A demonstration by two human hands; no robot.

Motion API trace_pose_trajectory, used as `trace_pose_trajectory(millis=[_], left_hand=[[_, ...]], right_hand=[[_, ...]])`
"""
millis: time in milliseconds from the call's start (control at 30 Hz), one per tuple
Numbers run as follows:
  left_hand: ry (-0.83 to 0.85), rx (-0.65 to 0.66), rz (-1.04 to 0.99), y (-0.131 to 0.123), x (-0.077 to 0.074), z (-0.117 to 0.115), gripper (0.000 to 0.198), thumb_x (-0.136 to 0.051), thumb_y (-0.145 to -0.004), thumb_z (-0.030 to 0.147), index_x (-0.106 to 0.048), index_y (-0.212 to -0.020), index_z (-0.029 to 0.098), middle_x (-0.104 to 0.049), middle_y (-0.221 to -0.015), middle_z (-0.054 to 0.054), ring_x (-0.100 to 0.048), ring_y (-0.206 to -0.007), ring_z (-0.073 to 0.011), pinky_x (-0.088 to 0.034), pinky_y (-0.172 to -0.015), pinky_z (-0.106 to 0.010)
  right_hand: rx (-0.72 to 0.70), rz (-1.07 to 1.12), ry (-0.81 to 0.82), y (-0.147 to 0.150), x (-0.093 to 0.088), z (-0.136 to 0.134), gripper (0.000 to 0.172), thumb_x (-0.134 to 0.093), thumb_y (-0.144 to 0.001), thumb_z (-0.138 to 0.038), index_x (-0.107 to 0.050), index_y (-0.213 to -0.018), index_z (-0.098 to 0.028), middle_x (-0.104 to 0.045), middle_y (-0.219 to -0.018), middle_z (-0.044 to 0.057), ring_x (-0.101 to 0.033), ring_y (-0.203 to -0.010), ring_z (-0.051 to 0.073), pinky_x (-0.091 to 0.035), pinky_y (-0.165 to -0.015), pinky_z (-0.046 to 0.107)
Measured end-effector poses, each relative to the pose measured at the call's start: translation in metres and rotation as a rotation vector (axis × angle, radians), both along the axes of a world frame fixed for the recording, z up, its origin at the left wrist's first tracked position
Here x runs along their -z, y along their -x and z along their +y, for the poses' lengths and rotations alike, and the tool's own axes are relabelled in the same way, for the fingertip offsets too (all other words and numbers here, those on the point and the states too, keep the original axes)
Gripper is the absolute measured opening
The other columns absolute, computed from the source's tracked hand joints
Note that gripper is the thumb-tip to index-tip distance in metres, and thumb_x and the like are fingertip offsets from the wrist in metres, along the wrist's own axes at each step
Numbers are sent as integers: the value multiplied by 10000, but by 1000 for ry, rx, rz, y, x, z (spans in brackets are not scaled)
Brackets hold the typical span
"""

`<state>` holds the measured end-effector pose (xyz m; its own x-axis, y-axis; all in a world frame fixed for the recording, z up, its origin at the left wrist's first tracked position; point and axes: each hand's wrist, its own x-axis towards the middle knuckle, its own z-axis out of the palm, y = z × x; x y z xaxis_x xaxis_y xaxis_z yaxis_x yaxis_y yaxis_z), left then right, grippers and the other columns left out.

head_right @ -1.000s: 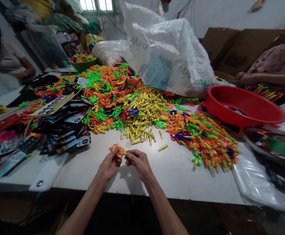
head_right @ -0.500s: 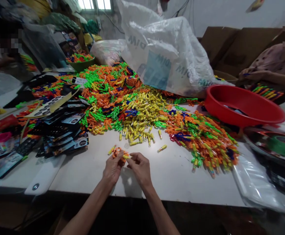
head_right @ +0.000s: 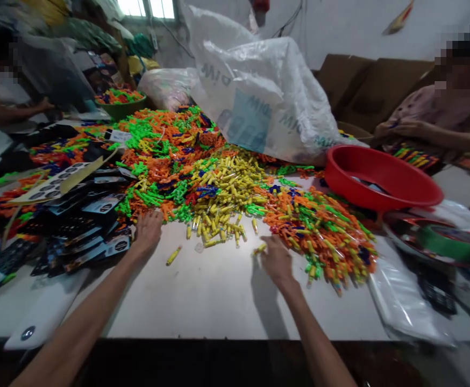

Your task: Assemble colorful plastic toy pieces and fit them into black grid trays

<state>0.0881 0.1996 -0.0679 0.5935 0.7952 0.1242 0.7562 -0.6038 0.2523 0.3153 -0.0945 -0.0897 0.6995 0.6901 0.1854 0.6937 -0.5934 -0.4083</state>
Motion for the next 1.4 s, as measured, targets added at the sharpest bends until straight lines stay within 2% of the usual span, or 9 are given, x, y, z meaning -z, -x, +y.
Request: trace_pose_trajectory(millis=[100,200,333,467,600,833,1067,1200,1400], left_hand=[[-26,83,14,-1,12,-15,308,-412,-771,72,-620,-990,135,-629,-1062,-176,-503,-1101,-299,-270,-986,-413],[93,-1,-142,0,19,-42,182,-483,-794,220,-633,-888,181,-663,-864,-102,-581,-868,-248,-378,-820,-328],[303,-118,-430,0,10,-79,155,-543,-773,349,-622,-785,216,-603,-656,-6,-538,-619,-160,-368,-622,-239],[569,56,-555,-5,-16,-110,80,-601,-713,284,-605,-713,203,-558,-602,20,-474,-555,-123,-311,-550,-215],[1076,245,-554,-5,-28,-129,161,-636,-687,317,-621,-683,157,-553,-581,14,-441,-513,-95,-292,-504,-202],[1291,181,-594,3,-13,-146,271,-667,-671,399,-597,-616,143,-523,-521,15,-432,-455,-87,-324,-469,-205],[1449,404,-290,8,-27,-145,263,-679,-667,382,-704,-638,122,-606,-520,-34,-421,-450,-82,-282,-445,-202],[1603,515,-218,8,-29,-143,275,-668,-691,385,-734,-734,122,-605,-508,-33,-430,-424,-80,-328,-450,-207],[1660,524,-121,6,-18,-145,202,-731,-617,323,-721,-684,133,-611,-505,-29,-474,-393,-95,-366,-403,-206]], right_hand=[[-142,-23,275,22,-1,33,305,-431,-764,-46,-631,-927,-208,-602,-1004,84,-548,-918,205,-390,-679,281],[-131,33,282,29,-3,47,234,-420,-761,-38,-596,-800,-187,-603,-944,72,-561,-873,194,-371,-658,273],[-78,372,-115,34,-11,49,52,-515,-761,-224,-539,-732,-190,-588,-727,20,-556,-662,168,-382,-585,277],[-43,996,-578,59,-27,61,266,-637,-644,-332,-538,-842,-185,-535,-576,-45,-503,-479,131,-387,-462,260],[-106,1263,-750,84,-38,70,244,-694,-594,-310,-565,-748,-170,-556,-614,-35,-537,-518,113,-406,-464,236],[-61,1278,-783,92,-34,62,305,-736,-597,-339,-593,-817,-182,-621,-631,-18,-600,-569,145,-456,-525,263],[-431,1431,-489,78,-40,43,186,-736,-619,-276,-685,-746,-149,-654,-633,18,-587,-586,124,-463,-602,269],[-460,1551,-441,78,-35,33,197,-748,-620,-258,-701,-773,-143,-672,-675,31,-599,-599,121,-478,-642,271],[-441,1632,-433,87,-22,24,205,-756,-612,-277,-708,-767,-152,-682,-715,35,-610,-636,138,-494,-666,289]])
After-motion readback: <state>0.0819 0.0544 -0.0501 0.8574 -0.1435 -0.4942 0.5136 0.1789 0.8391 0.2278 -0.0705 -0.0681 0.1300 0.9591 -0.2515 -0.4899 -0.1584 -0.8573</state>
